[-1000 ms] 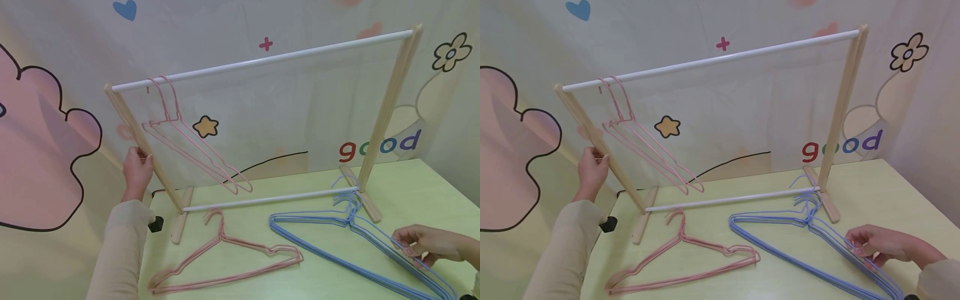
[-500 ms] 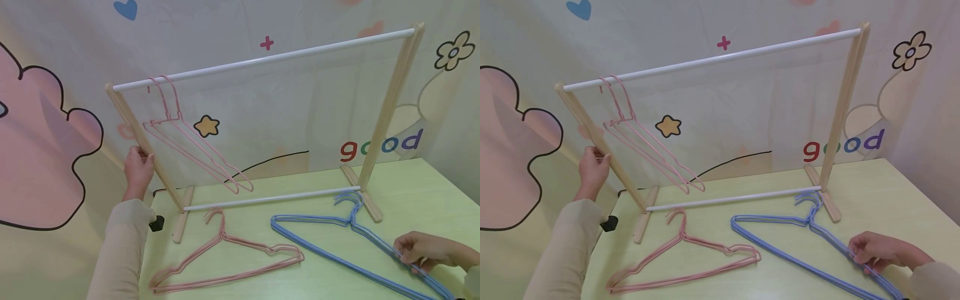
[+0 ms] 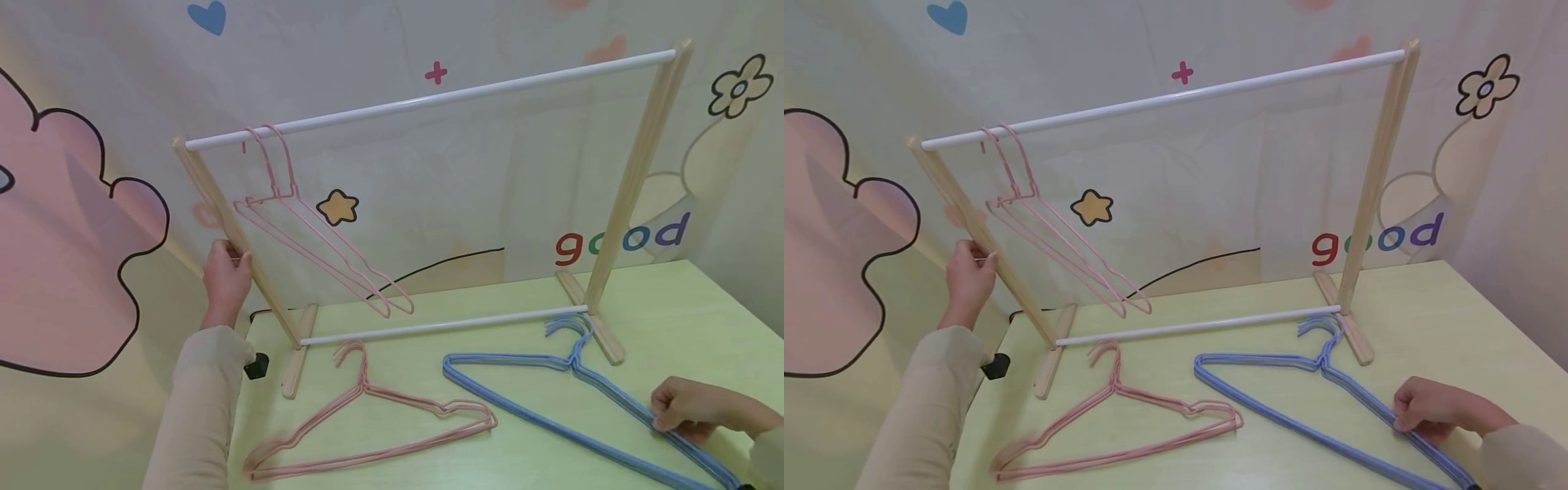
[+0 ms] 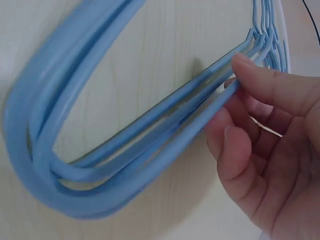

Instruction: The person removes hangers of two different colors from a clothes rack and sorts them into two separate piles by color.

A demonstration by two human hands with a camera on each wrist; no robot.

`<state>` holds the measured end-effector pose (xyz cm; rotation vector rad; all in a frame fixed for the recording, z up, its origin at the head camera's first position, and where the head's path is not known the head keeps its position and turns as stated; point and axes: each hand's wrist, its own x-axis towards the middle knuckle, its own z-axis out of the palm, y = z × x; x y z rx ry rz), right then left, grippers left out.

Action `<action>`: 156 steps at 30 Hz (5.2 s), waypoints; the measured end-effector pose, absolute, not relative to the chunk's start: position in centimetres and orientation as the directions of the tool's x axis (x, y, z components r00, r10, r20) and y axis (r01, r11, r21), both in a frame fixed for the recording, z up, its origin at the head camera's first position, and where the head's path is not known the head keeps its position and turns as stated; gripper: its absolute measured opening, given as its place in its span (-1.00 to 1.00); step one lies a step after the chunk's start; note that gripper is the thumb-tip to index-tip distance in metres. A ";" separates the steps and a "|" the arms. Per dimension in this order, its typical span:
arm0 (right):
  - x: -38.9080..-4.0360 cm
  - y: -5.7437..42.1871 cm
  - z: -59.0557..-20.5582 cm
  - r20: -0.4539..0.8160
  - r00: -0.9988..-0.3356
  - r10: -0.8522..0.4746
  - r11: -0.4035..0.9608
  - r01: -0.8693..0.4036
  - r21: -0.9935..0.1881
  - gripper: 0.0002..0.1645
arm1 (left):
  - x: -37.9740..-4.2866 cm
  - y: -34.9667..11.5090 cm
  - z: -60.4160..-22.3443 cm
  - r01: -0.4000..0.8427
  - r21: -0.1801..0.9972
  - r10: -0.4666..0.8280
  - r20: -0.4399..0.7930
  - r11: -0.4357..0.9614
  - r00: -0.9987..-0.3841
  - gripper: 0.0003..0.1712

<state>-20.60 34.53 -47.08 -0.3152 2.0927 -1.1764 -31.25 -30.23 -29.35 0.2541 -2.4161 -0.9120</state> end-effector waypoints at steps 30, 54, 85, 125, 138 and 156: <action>-25.8 24.1 -34.7 -0.245 -0.734 -0.634 0.578 -0.239 -0.780 -0.75 | -31.4 -30.4 -29.5 0.038 0.656 -0.343 0.442 0.754 -0.829 -0.68; -27.0 13.1 -26.1 -0.048 -0.751 -0.659 0.527 -0.414 -0.742 -0.62 | -31.4 -30.5 -29.5 0.036 0.671 -0.350 0.431 0.741 -0.831 -0.68; -30.0 3.9 -24.4 0.071 -0.758 -0.648 0.363 -0.390 -0.846 -0.62 | -31.7 -30.8 -29.8 0.047 0.655 -0.345 0.456 0.754 -0.820 -0.69; -32.2 -1.3 -23.5 0.023 -0.748 -0.663 0.272 -0.270 -0.924 -0.94 | -31.6 -30.5 -29.5 0.045 0.661 -0.350 0.452 0.749 -0.821 -0.70; -31.3 2.9 -22.6 0.051 -0.770 -0.636 0.366 -0.359 -0.859 -0.95 | -31.5 -30.4 -29.5 0.027 0.664 -0.360 0.439 0.747 -0.823 -0.70; -30.8 10.3 -23.8 0.132 -0.799 -0.586 0.475 -0.471 -0.744 -0.94 | -31.4 -30.3 -29.5 0.027 0.668 -0.361 0.435 0.743 -0.825 -0.68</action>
